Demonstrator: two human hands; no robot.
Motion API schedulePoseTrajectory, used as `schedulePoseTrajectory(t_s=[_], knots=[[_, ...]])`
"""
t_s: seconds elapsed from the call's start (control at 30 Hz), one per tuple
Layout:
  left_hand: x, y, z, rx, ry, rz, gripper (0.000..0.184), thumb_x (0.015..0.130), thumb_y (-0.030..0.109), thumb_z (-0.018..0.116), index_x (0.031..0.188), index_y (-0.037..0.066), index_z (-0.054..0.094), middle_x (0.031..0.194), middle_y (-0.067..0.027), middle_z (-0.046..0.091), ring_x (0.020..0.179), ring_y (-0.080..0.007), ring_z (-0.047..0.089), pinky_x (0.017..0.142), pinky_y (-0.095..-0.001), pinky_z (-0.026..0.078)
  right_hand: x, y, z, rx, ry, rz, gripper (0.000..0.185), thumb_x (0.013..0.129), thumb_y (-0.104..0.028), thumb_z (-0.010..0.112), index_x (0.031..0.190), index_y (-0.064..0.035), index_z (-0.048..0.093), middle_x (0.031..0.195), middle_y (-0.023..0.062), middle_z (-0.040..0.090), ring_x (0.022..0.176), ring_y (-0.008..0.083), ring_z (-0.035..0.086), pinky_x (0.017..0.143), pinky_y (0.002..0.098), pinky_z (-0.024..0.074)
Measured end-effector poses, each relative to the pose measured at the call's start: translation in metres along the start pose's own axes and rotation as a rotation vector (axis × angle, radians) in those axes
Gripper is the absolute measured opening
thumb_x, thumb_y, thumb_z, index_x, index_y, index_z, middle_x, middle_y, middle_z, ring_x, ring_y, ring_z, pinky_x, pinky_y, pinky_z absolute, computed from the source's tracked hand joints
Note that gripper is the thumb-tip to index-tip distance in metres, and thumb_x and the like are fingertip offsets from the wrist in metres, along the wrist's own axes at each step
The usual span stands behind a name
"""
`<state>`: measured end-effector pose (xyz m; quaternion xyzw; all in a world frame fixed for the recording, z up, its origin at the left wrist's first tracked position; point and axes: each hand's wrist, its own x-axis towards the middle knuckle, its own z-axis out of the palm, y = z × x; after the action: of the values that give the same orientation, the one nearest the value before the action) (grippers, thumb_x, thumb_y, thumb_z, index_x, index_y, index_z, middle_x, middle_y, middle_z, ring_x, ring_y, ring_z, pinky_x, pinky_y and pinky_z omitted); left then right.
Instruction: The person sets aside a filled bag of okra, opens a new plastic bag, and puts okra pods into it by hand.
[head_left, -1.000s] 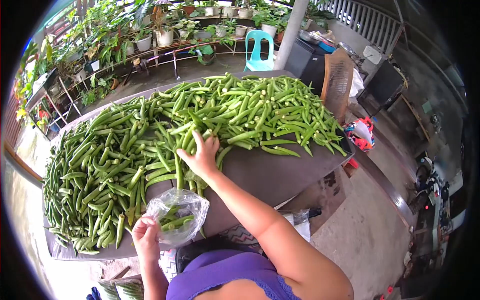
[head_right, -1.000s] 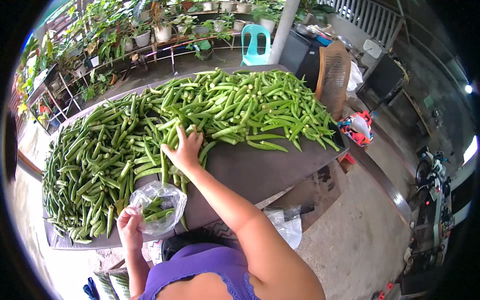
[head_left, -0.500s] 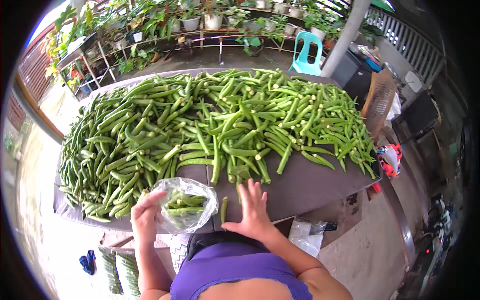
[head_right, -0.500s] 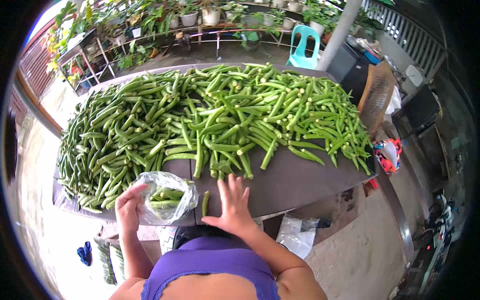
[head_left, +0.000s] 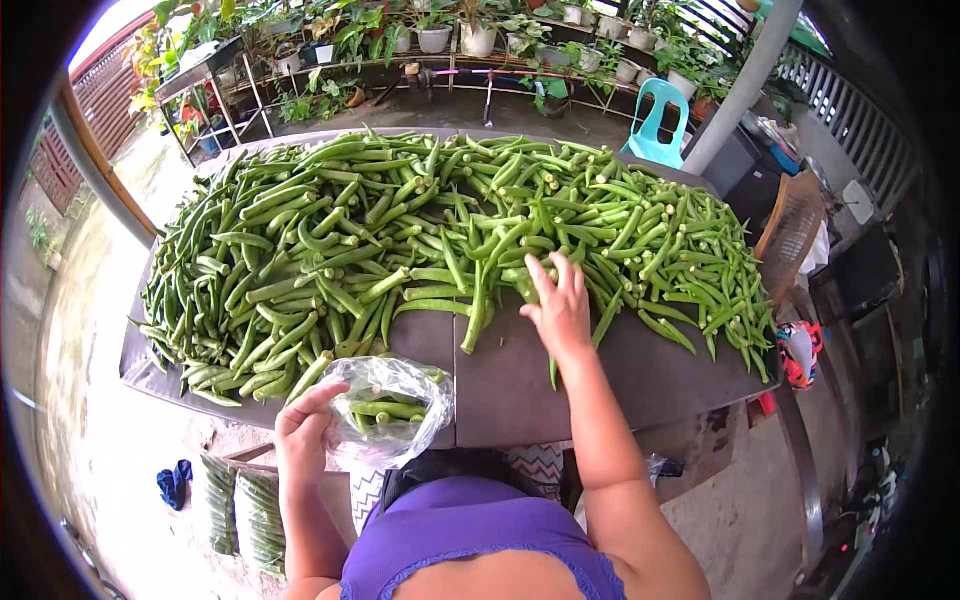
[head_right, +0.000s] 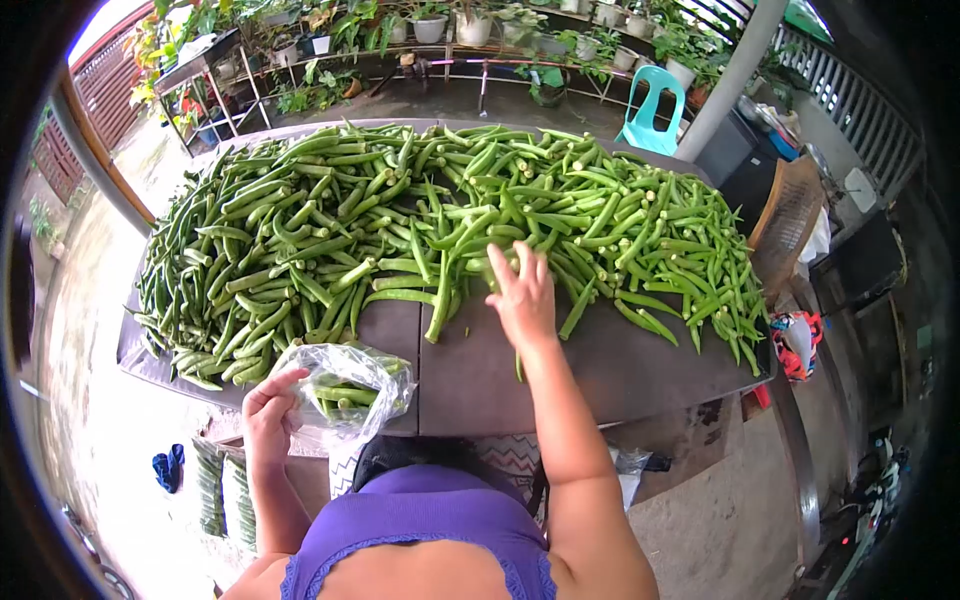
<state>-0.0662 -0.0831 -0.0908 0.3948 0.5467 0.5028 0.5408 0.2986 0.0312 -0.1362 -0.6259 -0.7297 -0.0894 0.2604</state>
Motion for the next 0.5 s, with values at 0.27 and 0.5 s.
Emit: schedulePoseTrajectory(t_s=[0.27, 0.5], knots=[[0.004, 0.006, 0.011, 0.012, -0.075, 0.057, 0.039, 0.079, -0.002, 0.044, 0.110, -0.003, 0.069, 0.062, 0.0056, 0.046, 0.052, -0.0014, 0.035, 0.049, -0.0173, 0.027, 0.076, 0.052, 0.002, 0.195, 0.173, -0.063, 0.090, 0.063, -0.001, 0.082, 0.141, -0.0208, 0.042, 0.138, 0.0172, 0.036, 0.123, 0.0386, 0.045, 0.102, 0.0435, 0.0449], [-0.003, -0.005, 0.004, -0.075, -0.055, 0.022, 0.039, 0.080, -0.002, 0.046, 0.112, -0.003, 0.068, 0.062, 0.0047, 0.050, 0.051, -0.0014, 0.036, 0.048, -0.0168, 0.028, 0.057, 0.065, -0.045, 0.271, 0.239, 0.084, 0.068, 0.069, -0.014, 0.081, 0.129, -0.0044, 0.051, 0.130, 0.0174, 0.052, 0.122, 0.0324, 0.050, 0.104, 0.0401, 0.0397]])
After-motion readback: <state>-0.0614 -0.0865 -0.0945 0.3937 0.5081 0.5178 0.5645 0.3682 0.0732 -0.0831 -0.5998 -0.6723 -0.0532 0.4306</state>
